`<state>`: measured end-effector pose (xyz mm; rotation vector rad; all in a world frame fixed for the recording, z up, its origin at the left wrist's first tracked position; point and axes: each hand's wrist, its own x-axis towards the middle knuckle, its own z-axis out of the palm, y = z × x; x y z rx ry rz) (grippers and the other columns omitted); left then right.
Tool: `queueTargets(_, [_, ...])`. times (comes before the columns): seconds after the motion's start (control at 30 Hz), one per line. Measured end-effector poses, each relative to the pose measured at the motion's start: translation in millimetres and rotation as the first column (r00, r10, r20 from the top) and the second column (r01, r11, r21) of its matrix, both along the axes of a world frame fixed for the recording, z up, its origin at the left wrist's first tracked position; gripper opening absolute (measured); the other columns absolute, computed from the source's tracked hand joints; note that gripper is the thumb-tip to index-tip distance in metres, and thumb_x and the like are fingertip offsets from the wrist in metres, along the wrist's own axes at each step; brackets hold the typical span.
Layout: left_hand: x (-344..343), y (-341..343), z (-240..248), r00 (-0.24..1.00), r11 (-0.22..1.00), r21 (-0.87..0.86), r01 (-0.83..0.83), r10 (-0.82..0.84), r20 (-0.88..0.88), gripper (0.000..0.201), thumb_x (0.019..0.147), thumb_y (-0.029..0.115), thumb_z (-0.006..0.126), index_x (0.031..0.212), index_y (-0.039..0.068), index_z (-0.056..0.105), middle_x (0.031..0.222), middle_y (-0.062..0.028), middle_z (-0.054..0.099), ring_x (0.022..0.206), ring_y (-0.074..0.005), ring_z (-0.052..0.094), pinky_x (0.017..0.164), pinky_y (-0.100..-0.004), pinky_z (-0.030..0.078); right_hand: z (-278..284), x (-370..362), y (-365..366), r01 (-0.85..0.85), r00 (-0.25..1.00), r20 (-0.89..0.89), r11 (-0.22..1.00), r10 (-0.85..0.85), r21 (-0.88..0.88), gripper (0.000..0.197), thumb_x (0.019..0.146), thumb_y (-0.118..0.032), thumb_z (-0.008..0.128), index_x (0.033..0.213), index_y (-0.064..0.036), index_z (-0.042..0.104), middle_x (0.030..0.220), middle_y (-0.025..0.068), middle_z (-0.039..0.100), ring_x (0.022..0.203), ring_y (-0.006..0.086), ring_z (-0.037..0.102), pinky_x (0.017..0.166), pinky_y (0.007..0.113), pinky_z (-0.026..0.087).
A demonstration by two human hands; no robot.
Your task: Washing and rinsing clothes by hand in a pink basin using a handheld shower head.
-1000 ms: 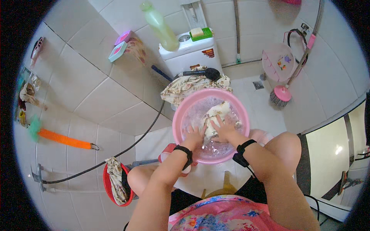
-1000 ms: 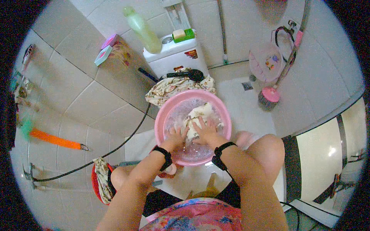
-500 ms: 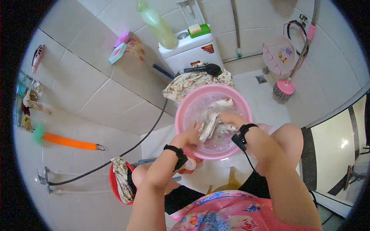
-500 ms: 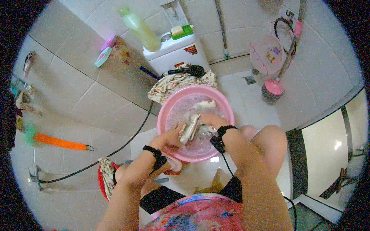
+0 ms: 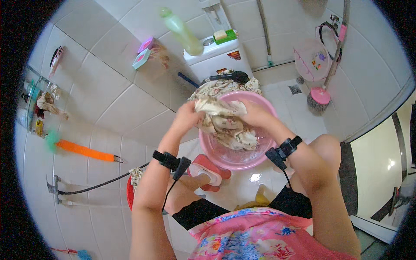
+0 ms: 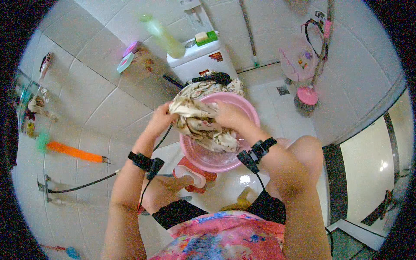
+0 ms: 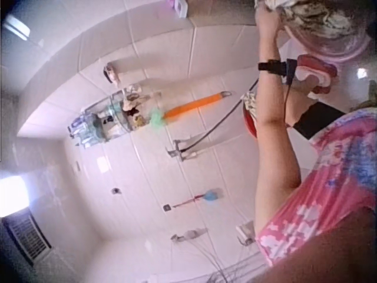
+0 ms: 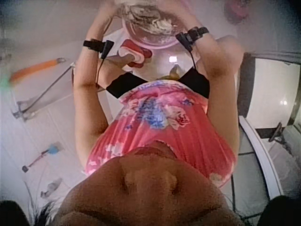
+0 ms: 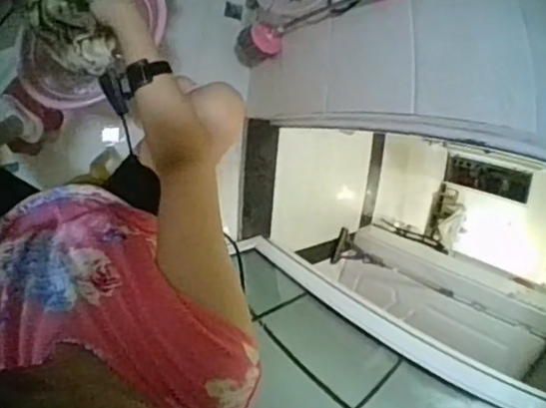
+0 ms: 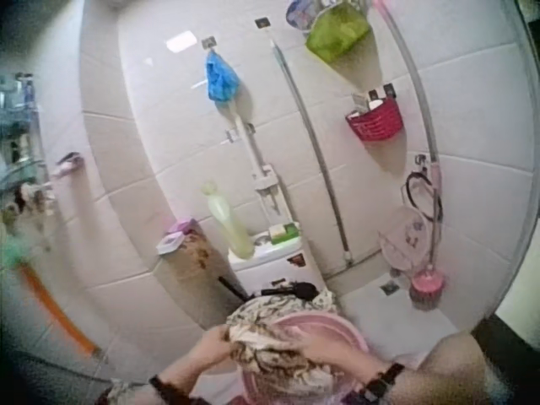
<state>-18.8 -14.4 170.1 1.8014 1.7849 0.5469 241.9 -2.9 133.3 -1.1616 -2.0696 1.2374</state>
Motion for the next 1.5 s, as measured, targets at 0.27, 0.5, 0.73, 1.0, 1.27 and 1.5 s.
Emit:
queueTargets(0.27, [121.4,-7.7,90.6,0.731,0.931,0.116,0.347,-0.190,-0.655,0.035,0.069,0.016,0.063,0.103,0.010,0.065,0.091,-0.0189,0.067,0.087,-0.0375,0.064,0.074,-0.0440,0.052,12.1,-9.6,-3.9,0.187,0.949,-0.313,0.731,0.038,0.657,0.106,0.066,-0.023,0.079,0.147,-0.0040,0.013,0.141,0.0282,0.036,0.129,0.0394,0.039,0.106,0.040,0.034])
queueTargets(0.5, [113.4,19.8,40.7,0.700,0.912,-0.009,0.409,-0.320,-0.638,0.049,0.066,0.028,0.075,0.109,0.009,0.062,0.100,-0.0174,0.067,0.097,-0.0356,0.063,0.083,-0.0434,0.051,-12.2,-1.7,1.5,0.217,0.926,-0.346,0.964,-0.153,0.153,0.075,0.067,-0.008,0.075,0.132,-0.0008,0.039,0.121,0.0203,0.056,0.114,0.0325,0.053,0.097,0.038,0.041])
queueTargets(0.73, [64.5,15.0,-78.1,0.899,0.868,0.241,0.434,-0.433,-0.063,0.116,0.061,0.048,0.082,0.149,0.013,0.014,0.150,-0.0274,0.016,0.139,-0.0400,0.017,0.113,-0.0436,0.022,-94.5,24.3,13.2,0.411,0.911,-0.007,0.903,-0.413,0.122,0.057,0.070,-0.010,0.073,0.121,-0.0011,0.049,0.113,0.0194,0.059,0.106,0.0313,0.057,0.087,0.038,0.047])
queueTargets(1.0, [56.8,-28.6,-164.4,0.711,0.845,-0.494,0.204,-0.475,-0.518,0.108,0.060,0.058,0.077,0.148,0.028,0.022,0.155,-0.0182,-0.002,0.138,-0.0507,-0.007,0.100,-0.0750,0.016,-106.3,-0.5,-24.8,0.084,0.815,0.508,0.924,-0.279,0.372,0.088,0.074,-0.034,0.073,0.146,-0.0209,0.025,0.151,0.0199,0.013,0.134,0.0468,0.023,0.097,0.064,0.036])
queueTargets(1.27, [53.4,-11.9,-191.7,0.661,0.777,-0.569,0.269,-0.578,-0.477,0.072,0.069,0.035,0.076,0.134,0.024,0.048,0.153,-0.0155,0.014,0.138,-0.0500,-0.007,0.095,-0.0783,0.020,-143.1,-10.6,-9.9,-0.096,0.629,0.777,0.988,-0.036,0.124,0.094,0.072,-0.063,0.066,0.148,-0.0307,0.020,0.155,0.0135,0.007,0.138,0.0481,0.011,0.100,0.067,0.029])
queueTargets(1.5, [57.2,-8.8,-179.6,0.597,0.727,-0.630,0.273,-0.641,-0.482,0.062,0.076,0.025,0.069,0.134,0.018,0.048,0.153,-0.0174,0.012,0.139,-0.0495,-0.004,0.097,-0.0786,0.014,-174.7,-23.6,6.4,-0.138,0.470,0.882,0.990,0.039,0.029,0.090,0.074,-0.053,0.068,0.148,-0.0252,0.023,0.155,0.0131,0.008,0.136,0.0463,0.017,0.096,0.061,0.038])
